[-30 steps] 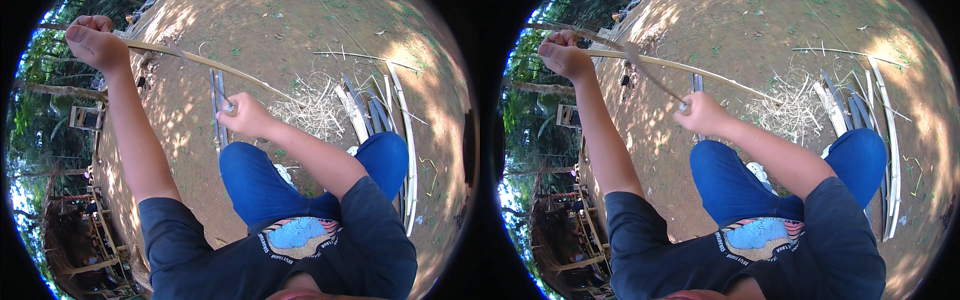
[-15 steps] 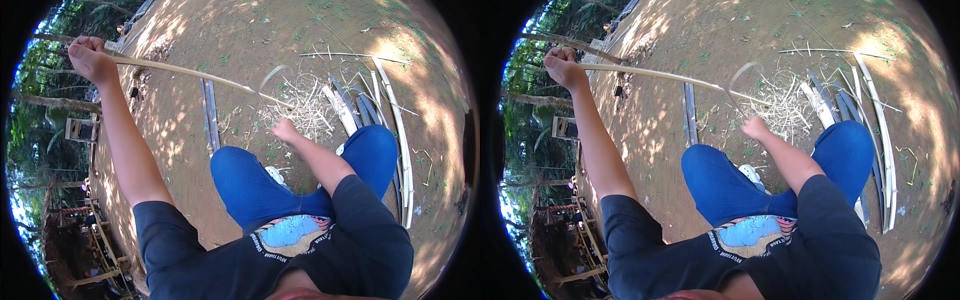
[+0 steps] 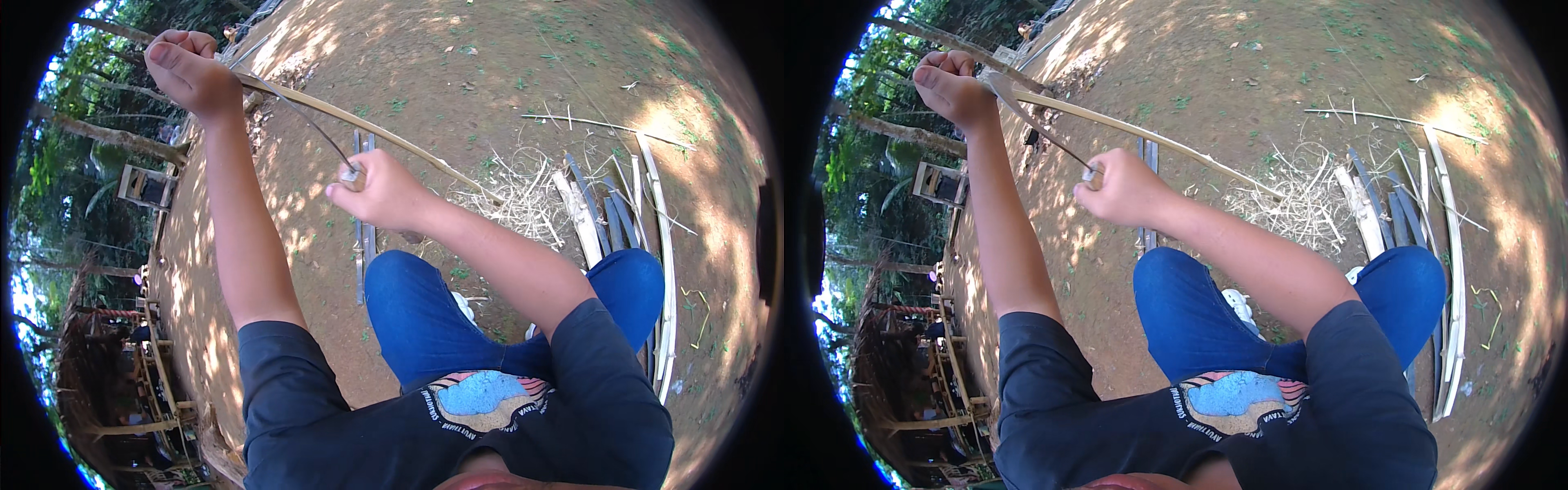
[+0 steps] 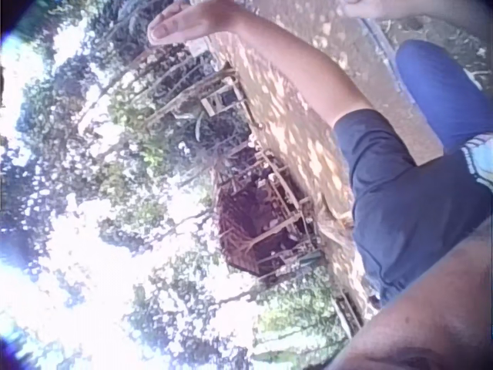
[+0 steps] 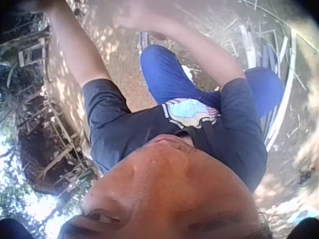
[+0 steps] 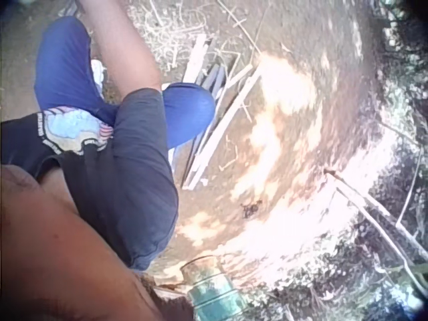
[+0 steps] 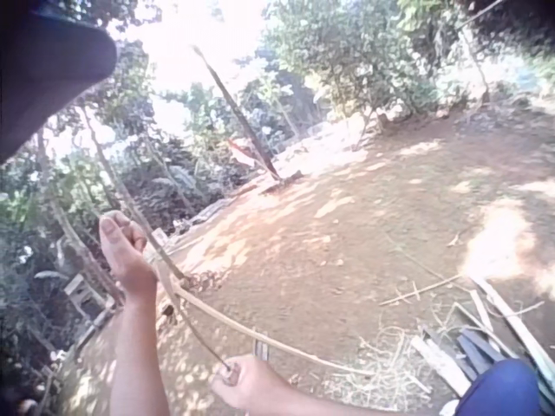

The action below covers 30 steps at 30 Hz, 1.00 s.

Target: The person uses a sickle to shave a long strip of bamboo while sitting on the ground, creating thin wood shavings.

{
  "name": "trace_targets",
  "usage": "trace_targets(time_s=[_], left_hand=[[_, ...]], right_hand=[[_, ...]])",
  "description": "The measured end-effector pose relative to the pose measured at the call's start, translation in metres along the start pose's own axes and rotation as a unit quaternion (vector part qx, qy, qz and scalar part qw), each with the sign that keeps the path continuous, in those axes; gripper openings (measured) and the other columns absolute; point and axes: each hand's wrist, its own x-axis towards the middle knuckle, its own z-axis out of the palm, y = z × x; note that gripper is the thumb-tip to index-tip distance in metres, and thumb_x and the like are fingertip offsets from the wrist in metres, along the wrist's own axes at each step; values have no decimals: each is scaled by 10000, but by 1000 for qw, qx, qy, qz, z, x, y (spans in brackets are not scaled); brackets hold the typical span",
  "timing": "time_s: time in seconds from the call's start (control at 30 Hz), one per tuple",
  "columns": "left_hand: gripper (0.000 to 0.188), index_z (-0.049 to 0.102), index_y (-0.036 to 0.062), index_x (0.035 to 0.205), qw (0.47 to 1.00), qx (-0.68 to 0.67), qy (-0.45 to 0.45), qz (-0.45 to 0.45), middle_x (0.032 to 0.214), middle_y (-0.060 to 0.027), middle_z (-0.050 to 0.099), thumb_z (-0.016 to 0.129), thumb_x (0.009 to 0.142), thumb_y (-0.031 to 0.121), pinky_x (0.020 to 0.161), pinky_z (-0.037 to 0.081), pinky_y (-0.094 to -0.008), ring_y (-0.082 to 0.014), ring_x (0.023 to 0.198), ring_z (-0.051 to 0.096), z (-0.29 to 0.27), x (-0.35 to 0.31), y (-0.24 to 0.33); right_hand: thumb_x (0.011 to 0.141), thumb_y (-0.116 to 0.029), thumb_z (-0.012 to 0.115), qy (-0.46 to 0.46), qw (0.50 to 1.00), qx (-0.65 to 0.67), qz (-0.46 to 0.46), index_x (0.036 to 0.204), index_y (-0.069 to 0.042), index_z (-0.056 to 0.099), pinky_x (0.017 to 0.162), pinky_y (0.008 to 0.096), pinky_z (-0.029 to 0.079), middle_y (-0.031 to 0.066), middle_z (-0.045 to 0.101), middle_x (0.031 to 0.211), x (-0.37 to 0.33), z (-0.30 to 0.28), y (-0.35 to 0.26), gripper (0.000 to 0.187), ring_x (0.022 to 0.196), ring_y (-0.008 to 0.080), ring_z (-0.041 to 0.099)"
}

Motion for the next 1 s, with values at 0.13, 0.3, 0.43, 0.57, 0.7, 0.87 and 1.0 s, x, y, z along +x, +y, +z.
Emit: trace_targets(time_s=[0.13, 0.3, 0.43, 0.57, 0.7, 0.87, 1.0], left_hand=[[564, 403, 37, 880, 999, -8, 31, 18, 561, -9, 381, 257, 1021, 563, 497, 258, -235, -89, 503, 318, 7, 2, 2], [529, 401, 38, 907, 1000, -19, 24, -4, 558, -27, 412, 256, 1031, 533, 496, 263, -238, -92, 494, 325, -8, -8, 4], [461, 412, 37, 922, 1000, -8, 8, 5, 579, -23, 426, 253, 1053, 449, 506, 273, -236, -94, 518, 338, -7, -2, -2], [446, 394, 37, 929, 1000, -19, -1, 9, 617, -30, 437, 273, 1049, 449, 518, 280, -238, -94, 537, 352, -7, -4, -1], [532, 368, 39, 953, 1000, 3, -10, 11, 607, -58, 453, 261, 1023, 555, 537, 286, -247, -109, 539, 352, -8, -5, 2], [527, 353, 42, 968, 1000, 12, -10, 0, 594, -50, 437, 249, 1025, 555, 541, 275, -244, -109, 537, 329, -23, -5, -9], [545, 350, 45, 963, 999, 16, -19, -41, 600, -67, 456, 250, 1015, 578, 551, 286, -249, -117, 540, 339, -20, -10, -8]], right_hand=[[841, -205, 660, 40, 999, 10, -25, 593, -69, 480, 509, 311, 345, -27, 448, 515, 4, 19, 25, 335, 526, 74, 416], [837, -202, 659, 30, 999, -10, 29, 568, -71, 461, 502, 306, 328, -34, 425, 505, -18, 7, 69, 359, 525, 63, 399], [838, -198, 661, 42, 999, -18, 22, 570, -70, 473, 501, 301, 328, -33, 434, 511, -13, 10, 53, 352, 529, 61, 401], [837, -207, 661, 4, 1000, 6, -30, 593, -67, 492, 502, 308, 344, -23, 448, 518, -4, 12, 4, 328, 536, 64, 411], [835, -209, 666, 23, 999, -27, 13, 607, -68, 486, 508, 307, 365, -21, 459, 527, -1, 10, 25, 324, 541, 65, 422], [802, -202, 644, 58, 966, -41, 250, 643, -36, 558, 508, 348, 461, 64, 589, 559, -55, -32, 128, 246, 498, 166, 586], [812, -213, 656, 70, 957, -79, 271, 648, -33, 556, 497, 352, 437, 54, 560, 545, -93, -59, 168, 263, 464, 158, 525]])
